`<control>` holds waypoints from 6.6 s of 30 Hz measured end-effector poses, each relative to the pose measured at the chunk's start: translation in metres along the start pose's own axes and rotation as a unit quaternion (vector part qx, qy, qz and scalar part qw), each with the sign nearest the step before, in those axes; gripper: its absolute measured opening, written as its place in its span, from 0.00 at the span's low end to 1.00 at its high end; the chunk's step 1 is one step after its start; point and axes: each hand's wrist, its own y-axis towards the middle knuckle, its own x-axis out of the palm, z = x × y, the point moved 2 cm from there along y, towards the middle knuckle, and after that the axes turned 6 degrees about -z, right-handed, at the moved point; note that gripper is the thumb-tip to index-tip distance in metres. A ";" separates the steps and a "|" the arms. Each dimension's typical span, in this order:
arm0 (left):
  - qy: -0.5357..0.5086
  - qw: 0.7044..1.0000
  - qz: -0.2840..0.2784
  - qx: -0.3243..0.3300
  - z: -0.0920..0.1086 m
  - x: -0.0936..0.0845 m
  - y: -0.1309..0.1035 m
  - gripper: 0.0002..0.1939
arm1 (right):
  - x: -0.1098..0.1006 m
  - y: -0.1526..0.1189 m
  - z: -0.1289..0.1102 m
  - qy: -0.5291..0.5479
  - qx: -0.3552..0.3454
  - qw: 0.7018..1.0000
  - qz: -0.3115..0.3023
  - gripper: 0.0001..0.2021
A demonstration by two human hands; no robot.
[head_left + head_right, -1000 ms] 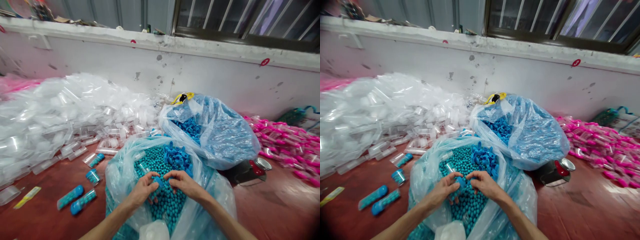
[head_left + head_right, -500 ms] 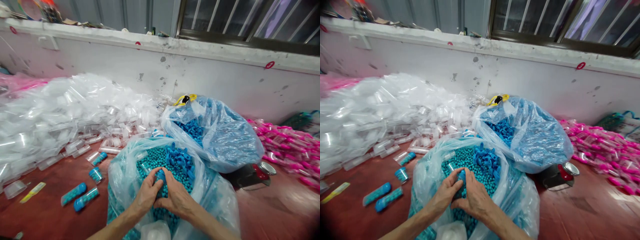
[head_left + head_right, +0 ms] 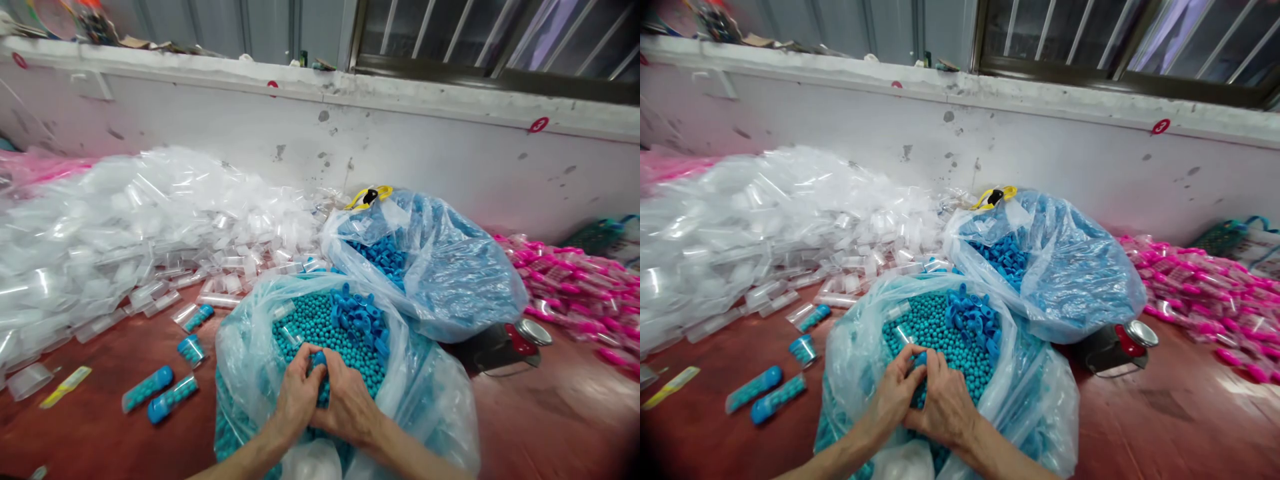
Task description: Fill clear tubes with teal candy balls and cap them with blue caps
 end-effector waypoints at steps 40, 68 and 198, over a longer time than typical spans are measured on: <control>0.147 0.973 0.012 -0.178 -0.028 -0.053 0.065 0.29 | 0.028 0.108 0.044 0.296 0.247 0.920 -0.075 0.03; -0.147 0.954 -0.223 -0.133 -0.043 -0.017 0.024 0.19 | -0.047 0.031 0.056 -0.210 0.139 0.966 -0.063 0.08; -0.029 0.977 -0.211 0.016 -0.003 -0.011 -0.010 0.21 | -0.028 -0.014 0.036 0.454 0.163 0.834 -0.268 0.20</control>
